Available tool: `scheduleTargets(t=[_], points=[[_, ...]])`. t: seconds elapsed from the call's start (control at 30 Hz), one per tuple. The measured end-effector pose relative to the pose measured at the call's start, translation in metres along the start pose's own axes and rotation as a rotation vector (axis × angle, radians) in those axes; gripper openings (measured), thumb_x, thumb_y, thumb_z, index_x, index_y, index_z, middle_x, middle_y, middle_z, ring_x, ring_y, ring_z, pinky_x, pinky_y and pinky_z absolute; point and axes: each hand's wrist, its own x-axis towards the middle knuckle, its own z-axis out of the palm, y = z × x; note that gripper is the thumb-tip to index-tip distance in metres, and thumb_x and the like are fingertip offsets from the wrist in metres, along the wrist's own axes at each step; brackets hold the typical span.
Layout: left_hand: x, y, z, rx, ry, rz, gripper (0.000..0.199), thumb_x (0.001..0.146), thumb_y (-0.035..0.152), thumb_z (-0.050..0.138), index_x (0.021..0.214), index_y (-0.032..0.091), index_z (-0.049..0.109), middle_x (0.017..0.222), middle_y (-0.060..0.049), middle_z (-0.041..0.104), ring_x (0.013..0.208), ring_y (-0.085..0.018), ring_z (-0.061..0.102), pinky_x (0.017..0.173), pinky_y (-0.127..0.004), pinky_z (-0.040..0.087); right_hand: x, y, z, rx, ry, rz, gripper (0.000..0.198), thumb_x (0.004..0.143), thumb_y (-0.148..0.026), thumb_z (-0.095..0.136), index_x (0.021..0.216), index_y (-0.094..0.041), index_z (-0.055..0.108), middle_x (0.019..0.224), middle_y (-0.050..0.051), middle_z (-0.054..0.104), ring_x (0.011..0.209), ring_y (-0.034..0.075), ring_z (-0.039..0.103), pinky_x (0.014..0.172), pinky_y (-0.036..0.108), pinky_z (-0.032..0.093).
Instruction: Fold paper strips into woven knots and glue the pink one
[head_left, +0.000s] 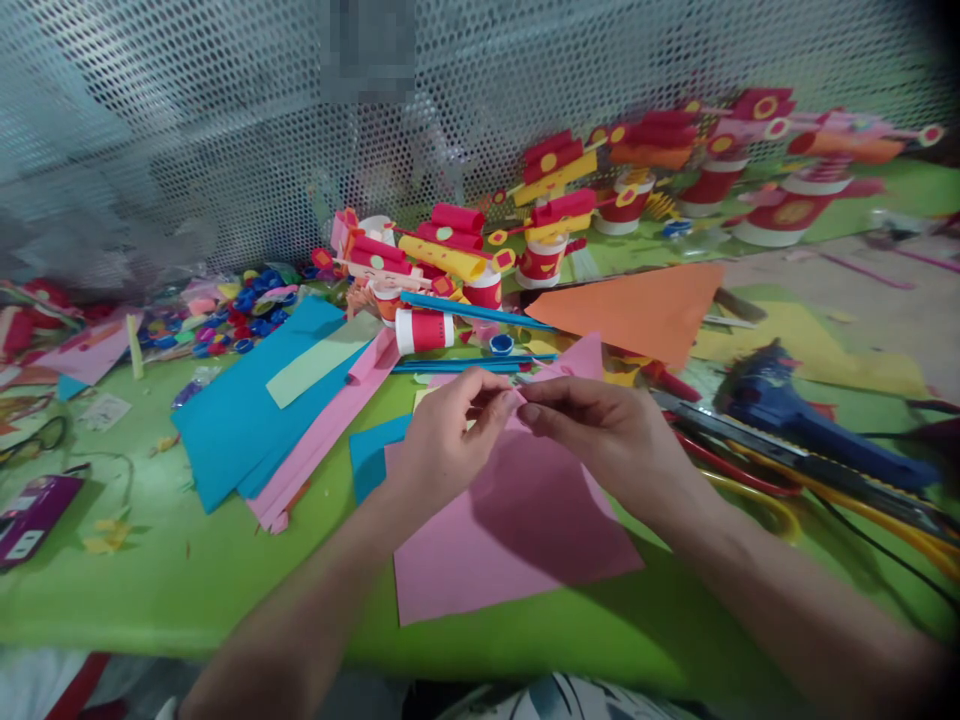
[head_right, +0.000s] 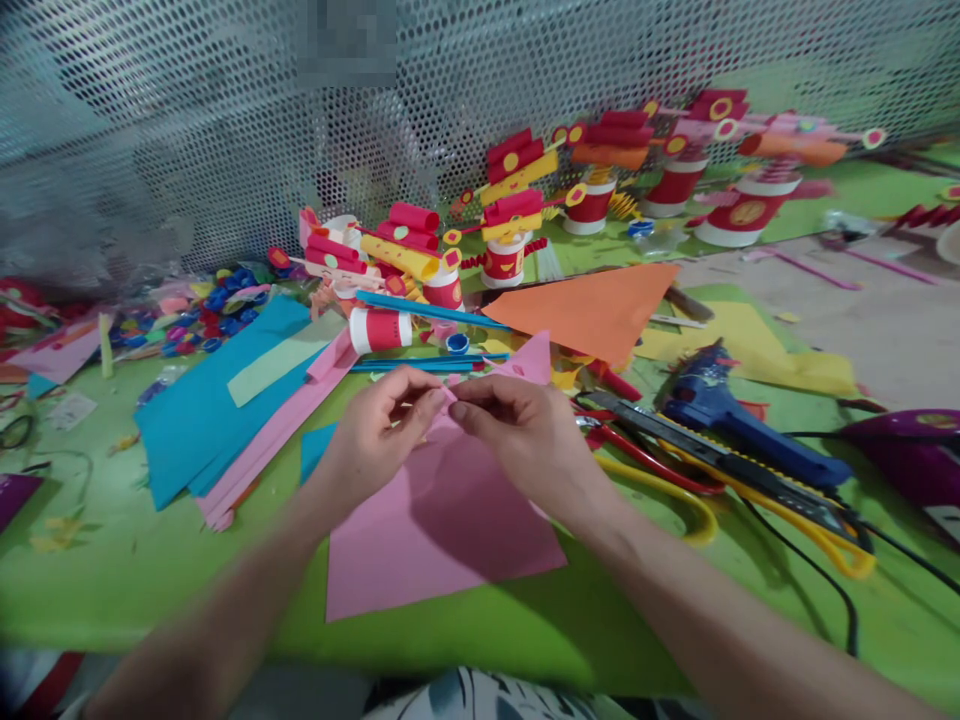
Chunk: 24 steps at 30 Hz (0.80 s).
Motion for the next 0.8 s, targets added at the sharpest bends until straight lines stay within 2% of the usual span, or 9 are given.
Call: scheduleTargets(t=[0.13, 0.23, 0.33, 0.43, 0.6, 0.8], points=[[-0.003, -0.005, 0.005, 0.094, 0.068, 0.049, 0.018, 0.099, 0.036, 0.052, 0.099, 0.021, 0.063, 0.096, -0.007, 0.071, 0.084, -0.018, 0.065, 0.067, -0.028, 0.049, 0.0, 0.001, 0.003, 0.026, -0.004, -0.029, 0.026, 0.081, -0.046, 0.076, 0.091, -0.022, 0.078, 0.088, 0.006, 0.076, 0.083, 0.023, 0.069, 0.075, 0.037, 0.057], [-0.003, -0.004, 0.004, 0.087, 0.07, 0.043, 0.018, 0.099, 0.035, 0.051, 0.101, 0.021, 0.061, 0.097, -0.008, 0.07, 0.083, -0.019, 0.065, 0.068, -0.029, 0.051, -0.001, 0.0, 0.003, 0.059, -0.015, -0.022, 0.027, 0.079, -0.045, 0.079, 0.091, -0.022, 0.077, 0.089, 0.006, 0.076, 0.084, 0.022, 0.068, 0.076, 0.036, 0.056], [-0.002, -0.001, -0.001, 0.042, 0.04, 0.004, 0.019, 0.099, 0.037, 0.052, 0.098, 0.021, 0.061, 0.091, -0.006, 0.07, 0.081, -0.018, 0.065, 0.07, -0.03, 0.052, -0.001, -0.003, -0.001, 0.103, -0.063, 0.007, 0.029, 0.077, -0.043, 0.081, 0.097, -0.022, 0.077, 0.095, 0.006, 0.076, 0.086, 0.022, 0.069, 0.076, 0.035, 0.056], [-0.002, 0.0, -0.003, 0.027, 0.008, -0.018, 0.019, 0.097, 0.038, 0.054, 0.096, 0.021, 0.062, 0.087, -0.005, 0.069, 0.08, -0.018, 0.065, 0.069, -0.029, 0.052, 0.0, -0.003, -0.005, 0.131, -0.107, 0.058, 0.032, 0.08, -0.041, 0.079, 0.107, -0.025, 0.076, 0.104, 0.006, 0.076, 0.092, 0.022, 0.07, 0.077, 0.033, 0.056], [-0.002, -0.003, -0.003, 0.008, -0.068, -0.03, 0.017, 0.096, 0.033, 0.055, 0.089, 0.02, 0.065, 0.081, -0.004, 0.065, 0.075, -0.017, 0.06, 0.067, -0.028, 0.05, 0.004, 0.002, -0.005, 0.129, -0.162, 0.064, 0.027, 0.078, -0.037, 0.082, 0.1, -0.021, 0.078, 0.097, 0.007, 0.077, 0.089, 0.023, 0.072, 0.081, 0.037, 0.058], [0.005, -0.002, -0.008, -0.208, -0.18, -0.148, 0.023, 0.092, 0.038, 0.064, 0.083, 0.016, 0.066, 0.075, -0.001, 0.063, 0.071, -0.014, 0.059, 0.066, -0.026, 0.048, 0.004, 0.003, -0.004, 0.118, -0.141, 0.084, 0.029, 0.075, -0.041, 0.083, 0.097, -0.022, 0.08, 0.092, 0.006, 0.078, 0.09, 0.025, 0.073, 0.082, 0.041, 0.059]])
